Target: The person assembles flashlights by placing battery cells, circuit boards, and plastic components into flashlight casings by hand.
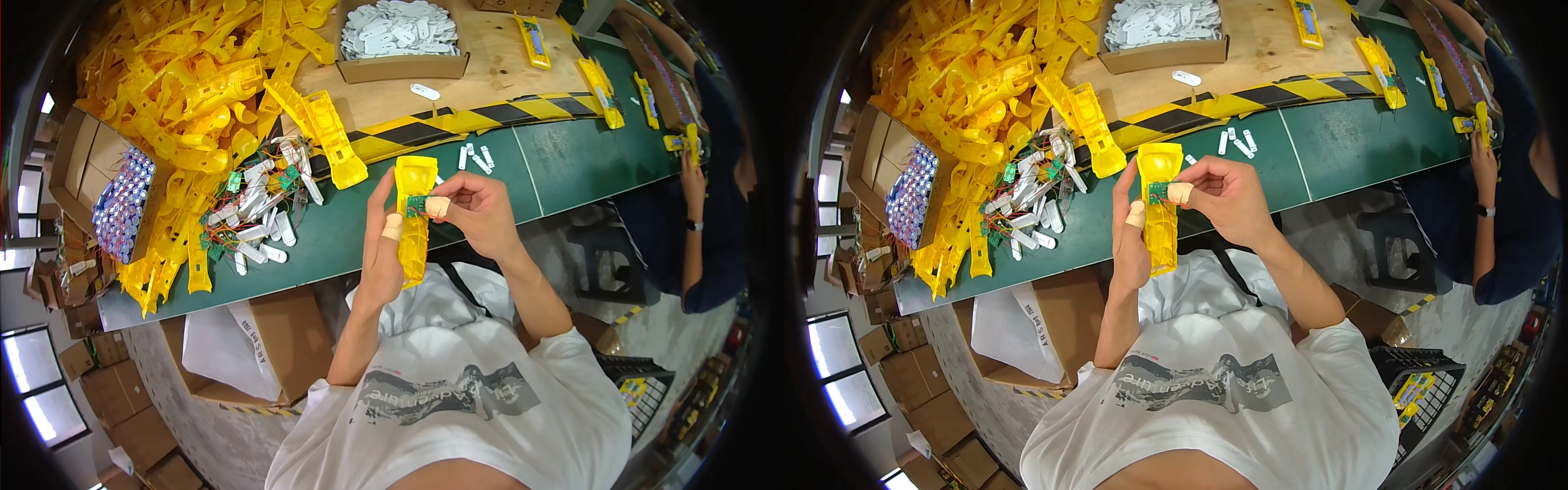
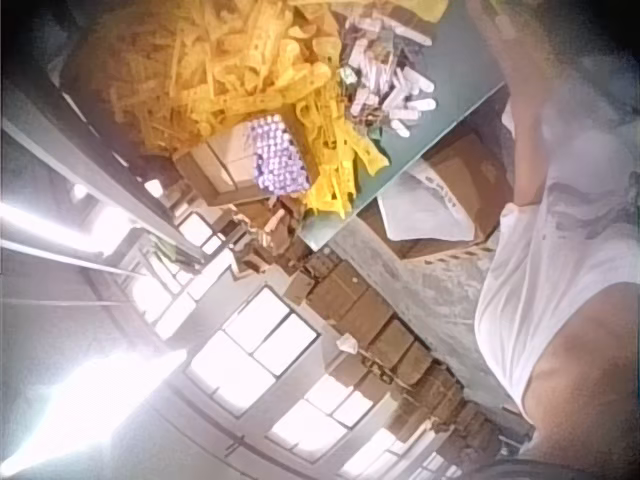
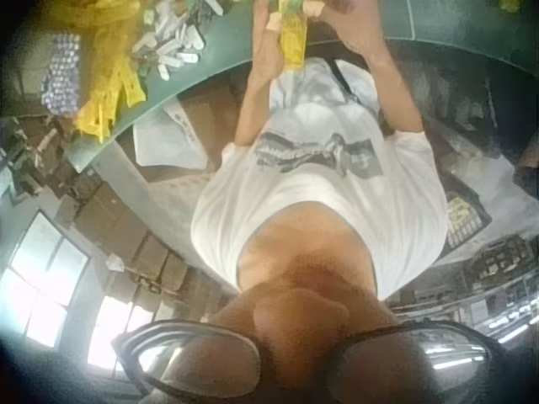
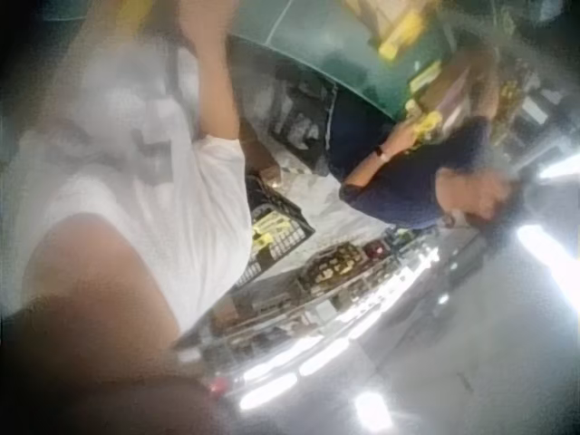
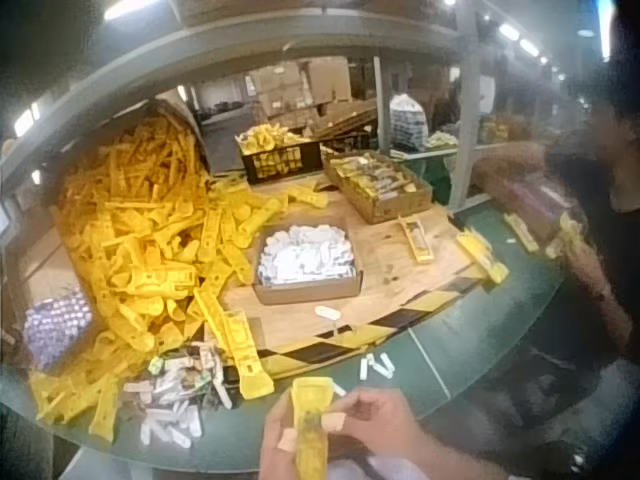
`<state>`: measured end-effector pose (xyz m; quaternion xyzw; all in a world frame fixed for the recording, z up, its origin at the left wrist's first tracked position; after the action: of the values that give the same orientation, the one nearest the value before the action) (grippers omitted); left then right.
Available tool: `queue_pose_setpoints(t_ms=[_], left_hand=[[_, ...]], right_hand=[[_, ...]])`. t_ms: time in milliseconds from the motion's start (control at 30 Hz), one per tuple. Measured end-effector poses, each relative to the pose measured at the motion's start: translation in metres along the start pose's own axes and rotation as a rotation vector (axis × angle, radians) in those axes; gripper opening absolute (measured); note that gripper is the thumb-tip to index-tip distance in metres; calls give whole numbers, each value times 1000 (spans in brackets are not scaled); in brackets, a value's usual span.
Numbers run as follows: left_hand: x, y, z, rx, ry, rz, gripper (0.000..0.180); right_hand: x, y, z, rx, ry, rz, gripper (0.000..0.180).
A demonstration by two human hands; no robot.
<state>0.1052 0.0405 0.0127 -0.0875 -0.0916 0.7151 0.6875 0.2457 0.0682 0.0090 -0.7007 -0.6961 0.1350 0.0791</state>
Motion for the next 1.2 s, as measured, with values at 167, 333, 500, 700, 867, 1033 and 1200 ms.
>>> queue_pose_setpoints(t_ms=[167,333,500,700,867,1033,1200], left_hand=[[-1,1,-3,100,-47,7,48],[-9,0,-5,210,-23,25,29],[-8,-5,0,192,-32,80,21],[-6,-8,1,-85,27,152,18],[-10,-7,6,6,-20,161,18],[-16,1,-9,101,15,150,19],[-23,9,-28,12,124,153,28]], right_hand=[[-4,1,-1,-28,20,75,11],[-7,-1,3,-25,50,51,17],[-9,-3,17,65,-106,78,37],[-7,0,18,147,-91,-11,40],[-12,-4,22,137,-119,26,42],[-20,-3,26,321,-97,31,46],[-32,0,20,125,-7,48,43]])
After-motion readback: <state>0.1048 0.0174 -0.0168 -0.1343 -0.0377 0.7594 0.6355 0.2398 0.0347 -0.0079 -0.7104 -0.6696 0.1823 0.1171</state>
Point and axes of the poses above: each hand's wrist, its own x-axis towards the middle knuckle, its own y-axis out of the back of the hand, z = x × y, the point moved 8 cm from there along x, towards the middle knuckle, and after that the axes turned 12 degrees about z, right-handed, at the moved point
